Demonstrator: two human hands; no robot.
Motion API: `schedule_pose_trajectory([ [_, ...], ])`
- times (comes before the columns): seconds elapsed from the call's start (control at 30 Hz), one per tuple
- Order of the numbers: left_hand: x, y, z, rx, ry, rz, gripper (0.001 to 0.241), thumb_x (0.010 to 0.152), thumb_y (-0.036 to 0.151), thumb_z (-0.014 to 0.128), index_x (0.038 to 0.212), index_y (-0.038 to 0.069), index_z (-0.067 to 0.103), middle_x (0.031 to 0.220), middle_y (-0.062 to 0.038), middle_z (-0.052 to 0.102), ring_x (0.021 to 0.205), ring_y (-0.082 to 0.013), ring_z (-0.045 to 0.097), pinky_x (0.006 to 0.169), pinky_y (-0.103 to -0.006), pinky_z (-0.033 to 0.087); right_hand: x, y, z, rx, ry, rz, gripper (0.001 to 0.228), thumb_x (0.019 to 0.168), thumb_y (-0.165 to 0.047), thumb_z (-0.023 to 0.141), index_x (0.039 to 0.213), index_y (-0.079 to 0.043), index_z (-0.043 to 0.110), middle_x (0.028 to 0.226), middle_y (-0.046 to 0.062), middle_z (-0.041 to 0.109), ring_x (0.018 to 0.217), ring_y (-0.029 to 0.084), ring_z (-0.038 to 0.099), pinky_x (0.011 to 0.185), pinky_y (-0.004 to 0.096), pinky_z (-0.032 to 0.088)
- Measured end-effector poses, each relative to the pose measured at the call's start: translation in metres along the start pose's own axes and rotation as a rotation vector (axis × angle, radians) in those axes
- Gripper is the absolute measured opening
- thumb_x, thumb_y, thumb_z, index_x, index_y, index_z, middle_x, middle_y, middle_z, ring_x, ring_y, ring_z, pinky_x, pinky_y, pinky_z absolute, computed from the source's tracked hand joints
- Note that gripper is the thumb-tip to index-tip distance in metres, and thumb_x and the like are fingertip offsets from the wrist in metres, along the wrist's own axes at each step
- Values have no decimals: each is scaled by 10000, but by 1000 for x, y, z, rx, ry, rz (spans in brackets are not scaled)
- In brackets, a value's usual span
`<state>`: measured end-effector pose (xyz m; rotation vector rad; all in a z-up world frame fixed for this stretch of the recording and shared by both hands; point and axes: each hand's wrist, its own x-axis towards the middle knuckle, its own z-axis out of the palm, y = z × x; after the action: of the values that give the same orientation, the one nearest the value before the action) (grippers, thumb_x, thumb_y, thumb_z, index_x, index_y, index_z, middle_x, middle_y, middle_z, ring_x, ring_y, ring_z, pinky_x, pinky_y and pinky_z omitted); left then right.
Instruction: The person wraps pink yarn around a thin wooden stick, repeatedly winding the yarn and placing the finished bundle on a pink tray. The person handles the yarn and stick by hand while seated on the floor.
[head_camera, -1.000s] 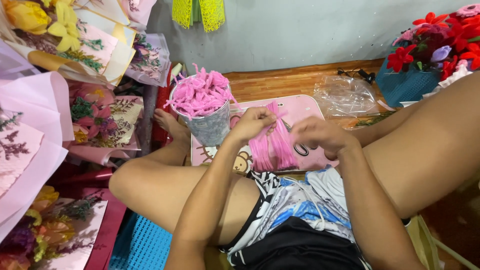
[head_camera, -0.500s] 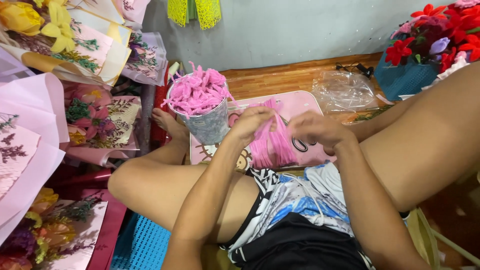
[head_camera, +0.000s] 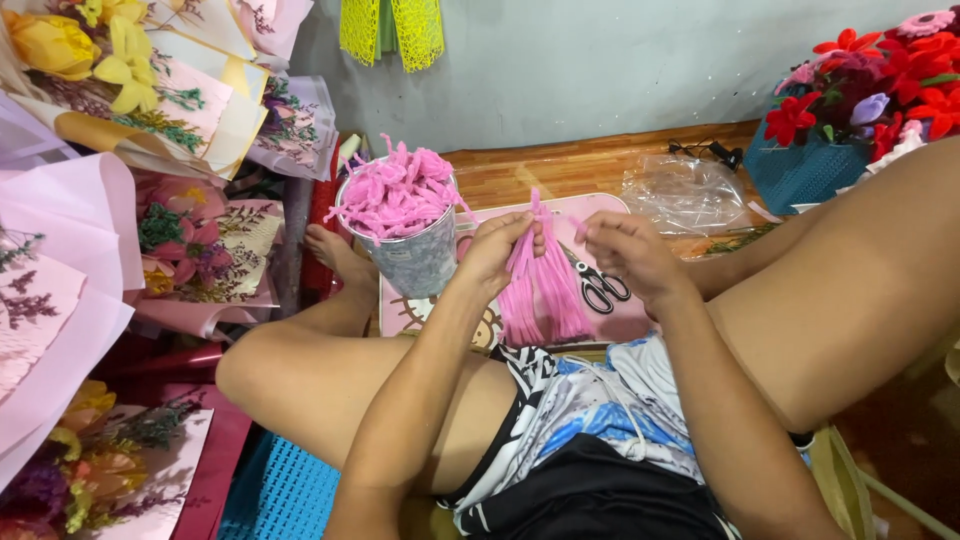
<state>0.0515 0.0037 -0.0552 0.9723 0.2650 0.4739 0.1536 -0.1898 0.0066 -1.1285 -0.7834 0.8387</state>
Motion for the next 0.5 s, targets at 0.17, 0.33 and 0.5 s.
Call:
schedule_pose_trajectory([
  [0.17, -42, 44, 21, 382, -425, 11, 81, 954, 84, 669, 947, 6, 690, 773, -98, 691, 685, -170, 706, 611, -300, 627, -20, -26, 5, -535, -391, 215, 139, 808, -84, 652, 808, -24, 777, 568, -33, 507, 517, 69, 378, 467, 225, 279],
  [0.33, -20, 29, 16, 522, -320, 226, 69, 952, 48, 666, 902, 10, 696, 658, -74, 650, 581, -142, 656, 536, -255, 558, 2, -3, -9, -951, 30, 166, 288, 860, -102, 557, 961, -74, 825, 809, 236, 731, 784, 324, 646, 770, 410, 500],
  [0.5, -7, 16, 20, 7, -9, 167, 169, 991, 162, 678, 1054, 8, 707, 872, -77, 729, 749, -133, 733, 662, -262, 616, 7, 22, -2, -90, 191, -132, 161, 1040, -112, 516, 1023, -17, 644, 596, -81, 248, 441, -12, 216, 361, 140, 187],
])
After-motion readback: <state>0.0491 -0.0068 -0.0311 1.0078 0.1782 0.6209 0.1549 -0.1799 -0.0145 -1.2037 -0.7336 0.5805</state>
